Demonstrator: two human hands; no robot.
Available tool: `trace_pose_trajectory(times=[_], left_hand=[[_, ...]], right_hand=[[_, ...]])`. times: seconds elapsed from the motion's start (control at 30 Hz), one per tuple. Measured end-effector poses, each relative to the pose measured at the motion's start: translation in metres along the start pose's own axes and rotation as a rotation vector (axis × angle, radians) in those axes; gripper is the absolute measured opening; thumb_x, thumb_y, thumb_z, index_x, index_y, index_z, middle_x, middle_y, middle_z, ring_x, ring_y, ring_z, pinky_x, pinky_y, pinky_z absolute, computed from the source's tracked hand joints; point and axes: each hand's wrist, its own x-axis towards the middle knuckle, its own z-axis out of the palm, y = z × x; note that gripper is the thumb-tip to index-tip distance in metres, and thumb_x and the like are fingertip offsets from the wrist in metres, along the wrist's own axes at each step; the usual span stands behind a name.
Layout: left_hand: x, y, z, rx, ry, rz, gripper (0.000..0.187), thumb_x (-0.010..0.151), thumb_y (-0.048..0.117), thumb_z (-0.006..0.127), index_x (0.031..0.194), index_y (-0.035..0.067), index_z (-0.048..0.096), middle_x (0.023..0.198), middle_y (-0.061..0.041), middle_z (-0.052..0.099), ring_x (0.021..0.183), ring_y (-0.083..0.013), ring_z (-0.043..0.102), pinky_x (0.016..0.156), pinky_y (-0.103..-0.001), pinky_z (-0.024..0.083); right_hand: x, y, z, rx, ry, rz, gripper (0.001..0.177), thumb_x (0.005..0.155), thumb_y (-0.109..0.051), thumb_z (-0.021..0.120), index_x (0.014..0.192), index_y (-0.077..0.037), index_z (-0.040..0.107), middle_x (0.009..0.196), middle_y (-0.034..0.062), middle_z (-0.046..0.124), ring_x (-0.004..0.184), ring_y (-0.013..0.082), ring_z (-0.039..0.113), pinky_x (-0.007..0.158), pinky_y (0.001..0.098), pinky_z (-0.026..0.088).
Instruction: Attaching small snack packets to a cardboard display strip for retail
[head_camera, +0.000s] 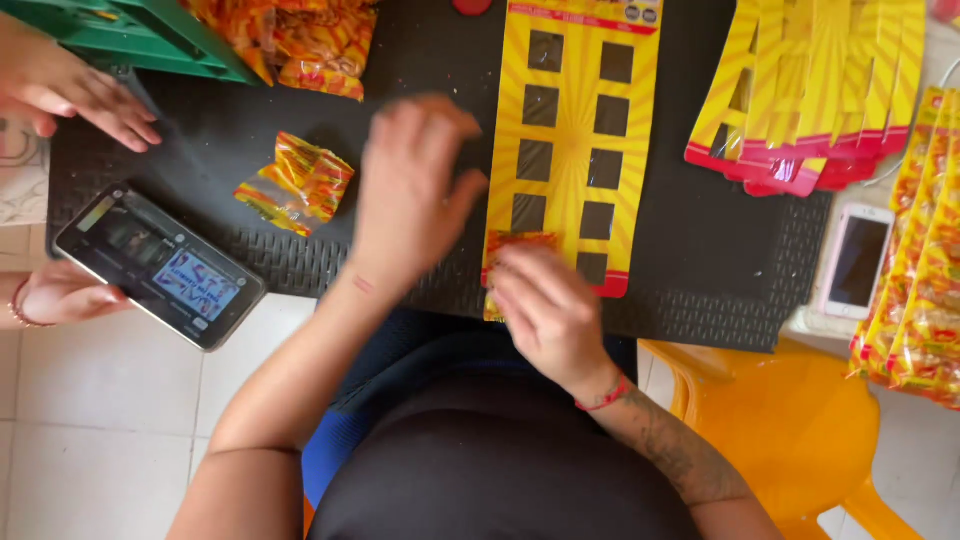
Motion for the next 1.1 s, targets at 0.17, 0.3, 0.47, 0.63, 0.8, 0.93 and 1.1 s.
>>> trace_pose_trajectory(times=[0.17,0.3,0.47,0.63,0.8,0.93,1.1], left_hand=[[0.022,-0.068,-0.007,0.357,0.101,-0.208,0.050,0.070,-0.001,0.066,0.117,0.003,0.051,0.121,-0.017,0.051,0.109,-0.0395,0.051,0.087,-0.051,0.045],[0.018,-0.090,-0.002,0.402,0.208,-0.205,0.043,0.061,-0.013,0.054,0.100,0.005,0.049,0.102,-0.019,0.050,0.080,-0.0413,0.044,0.071,-0.052,0.037],[0.005,-0.070,-0.003,0.225,0.366,-0.094,0.016,0.076,-0.012,0.059,0.078,0.004,0.057,0.090,-0.009,0.058,0.080,-0.0312,0.053,0.070,-0.042,0.042],[-0.003,-0.028,-0.014,0.023,0.416,-0.123,0.022,0.071,-0.015,0.057,0.079,0.003,0.066,0.096,-0.007,0.061,0.088,-0.0242,0.062,0.075,-0.035,0.050],[0.000,-0.070,-0.007,0.305,0.106,-0.169,0.036,0.073,0.002,0.072,0.107,0.011,0.076,0.113,-0.011,0.056,0.091,-0.0369,0.049,0.078,-0.047,0.042],[0.011,-0.106,0.006,0.274,0.156,-0.130,0.019,0.078,0.002,0.070,0.094,0.011,0.064,0.099,-0.010,0.054,0.085,-0.0371,0.056,0.066,-0.048,0.046],[0.013,-0.095,0.002,0.436,0.176,-0.071,0.016,0.093,0.012,0.077,0.090,0.010,0.062,0.095,-0.008,0.056,0.088,-0.0345,0.046,0.081,-0.047,0.040]], right_hand=[[0.004,0.009,-0.011,0.129,-0.045,0.018,0.011,0.096,-0.004,0.070,0.102,0.004,0.075,0.116,0.0182,0.072,0.109,0.0332,0.072,0.101,0.0424,0.060],[0.022,-0.004,-0.028,0.142,0.081,0.029,0.013,0.098,-0.005,0.064,0.094,0.003,0.072,0.104,0.0169,0.073,0.096,0.0313,0.073,0.091,0.0410,0.060],[0.029,-0.008,-0.025,0.389,0.103,0.281,0.009,0.097,-0.003,0.065,0.102,0.003,0.070,0.108,0.0187,0.071,0.100,0.0279,0.073,0.092,0.0339,0.063],[0.038,-0.005,-0.025,0.589,0.067,0.390,0.011,0.096,0.001,0.066,0.107,0.004,0.067,0.114,0.0207,0.067,0.109,0.0278,0.071,0.096,0.0319,0.064],[0.040,-0.006,-0.023,0.573,0.033,0.386,0.012,0.095,-0.003,0.068,0.105,0.004,0.067,0.111,0.0191,0.068,0.106,0.0263,0.071,0.094,0.0320,0.063],[0.033,-0.001,-0.025,0.570,-0.003,0.351,0.011,0.095,-0.001,0.068,0.105,0.004,0.067,0.111,0.0191,0.069,0.105,0.0271,0.072,0.094,0.0328,0.064],[0.026,0.010,-0.041,0.533,0.029,0.386,0.005,0.096,0.001,0.067,0.100,0.002,0.069,0.104,0.0167,0.071,0.101,0.0242,0.073,0.091,0.0294,0.062]])
